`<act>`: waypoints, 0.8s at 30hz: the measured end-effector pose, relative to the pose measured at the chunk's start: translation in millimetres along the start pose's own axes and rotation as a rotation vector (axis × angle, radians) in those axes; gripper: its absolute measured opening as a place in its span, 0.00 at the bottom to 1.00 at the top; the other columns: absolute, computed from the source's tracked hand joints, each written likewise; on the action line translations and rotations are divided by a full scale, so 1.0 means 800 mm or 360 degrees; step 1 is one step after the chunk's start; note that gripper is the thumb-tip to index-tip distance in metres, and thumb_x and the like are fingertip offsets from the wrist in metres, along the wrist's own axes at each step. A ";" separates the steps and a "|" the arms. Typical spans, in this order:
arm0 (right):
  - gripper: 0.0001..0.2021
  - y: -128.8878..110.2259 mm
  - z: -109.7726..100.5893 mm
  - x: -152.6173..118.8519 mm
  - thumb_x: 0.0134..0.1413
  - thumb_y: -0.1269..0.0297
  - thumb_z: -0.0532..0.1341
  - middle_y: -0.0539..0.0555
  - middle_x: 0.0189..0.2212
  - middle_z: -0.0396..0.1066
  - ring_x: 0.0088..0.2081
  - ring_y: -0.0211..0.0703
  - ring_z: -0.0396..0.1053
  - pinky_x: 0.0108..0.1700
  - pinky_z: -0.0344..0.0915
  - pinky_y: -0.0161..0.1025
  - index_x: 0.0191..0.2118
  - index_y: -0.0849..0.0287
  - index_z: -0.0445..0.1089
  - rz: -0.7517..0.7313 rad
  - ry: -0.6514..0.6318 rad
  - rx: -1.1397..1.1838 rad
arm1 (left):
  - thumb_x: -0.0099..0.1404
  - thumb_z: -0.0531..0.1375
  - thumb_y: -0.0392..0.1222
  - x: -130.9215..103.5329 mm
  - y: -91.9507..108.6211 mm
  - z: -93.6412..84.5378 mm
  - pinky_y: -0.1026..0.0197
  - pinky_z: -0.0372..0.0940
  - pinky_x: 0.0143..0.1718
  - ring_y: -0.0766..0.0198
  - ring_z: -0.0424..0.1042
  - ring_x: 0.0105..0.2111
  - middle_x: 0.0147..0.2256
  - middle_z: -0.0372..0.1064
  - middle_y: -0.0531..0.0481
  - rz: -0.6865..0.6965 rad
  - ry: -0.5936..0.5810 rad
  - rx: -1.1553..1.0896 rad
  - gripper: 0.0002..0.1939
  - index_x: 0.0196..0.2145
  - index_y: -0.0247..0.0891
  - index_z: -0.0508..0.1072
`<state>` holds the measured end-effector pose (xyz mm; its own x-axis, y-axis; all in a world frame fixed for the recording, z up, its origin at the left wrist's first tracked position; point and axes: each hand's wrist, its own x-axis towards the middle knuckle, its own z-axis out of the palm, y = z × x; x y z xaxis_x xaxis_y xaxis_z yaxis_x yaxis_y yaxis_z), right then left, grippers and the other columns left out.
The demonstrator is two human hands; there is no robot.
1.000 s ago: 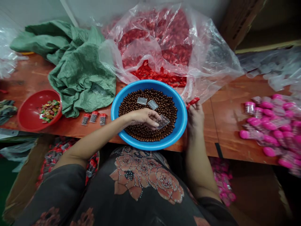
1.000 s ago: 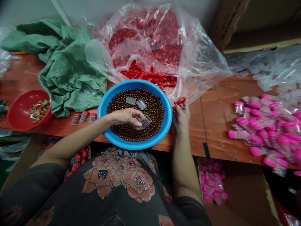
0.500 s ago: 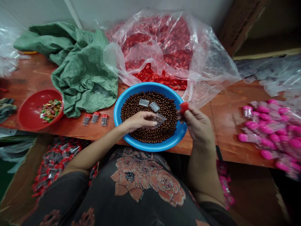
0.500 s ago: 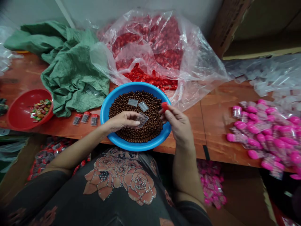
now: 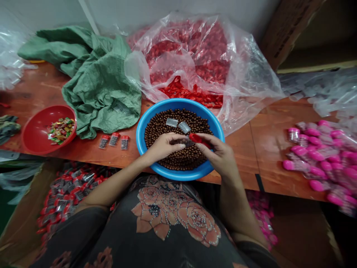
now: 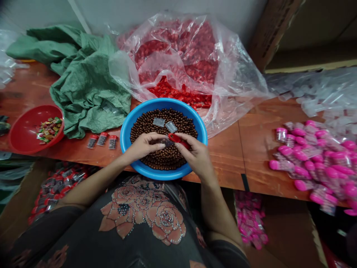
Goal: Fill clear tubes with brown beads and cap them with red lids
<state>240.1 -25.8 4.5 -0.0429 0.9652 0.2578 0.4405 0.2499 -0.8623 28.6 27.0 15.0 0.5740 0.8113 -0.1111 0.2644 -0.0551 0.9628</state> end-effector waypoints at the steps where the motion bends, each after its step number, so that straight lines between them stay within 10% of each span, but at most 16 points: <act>1: 0.16 0.001 0.001 -0.001 0.61 0.64 0.62 0.50 0.46 0.76 0.47 0.44 0.73 0.51 0.72 0.48 0.53 0.44 0.72 -0.0039 0.0043 -0.0019 | 0.63 0.62 0.36 -0.001 -0.001 0.000 0.54 0.62 0.57 0.60 0.73 0.49 0.49 0.75 0.45 -0.0008 -0.0001 -0.0015 0.17 0.50 0.38 0.77; 10: 0.26 0.002 0.010 -0.010 0.61 0.67 0.62 0.53 0.51 0.72 0.51 0.46 0.72 0.52 0.72 0.48 0.62 0.38 0.63 -0.0389 0.0043 -0.0190 | 0.62 0.63 0.39 -0.006 -0.004 0.002 0.55 0.63 0.57 0.60 0.73 0.50 0.50 0.75 0.45 0.0003 -0.0035 -0.0255 0.18 0.50 0.37 0.77; 24: 0.29 0.003 0.020 -0.025 0.54 0.79 0.65 0.51 0.48 0.76 0.47 0.42 0.75 0.50 0.75 0.44 0.57 0.41 0.69 -0.0705 0.0567 -0.0407 | 0.61 0.65 0.43 -0.012 -0.006 0.008 0.52 0.64 0.55 0.58 0.74 0.48 0.48 0.76 0.45 0.0065 0.0002 -0.0297 0.18 0.49 0.38 0.78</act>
<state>227.5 -43.5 -9.8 0.0119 0.6783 0.7347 0.6522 0.5516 -0.5199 26.8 15.6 10.1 0.5804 0.8112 -0.0708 0.0924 0.0207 0.9955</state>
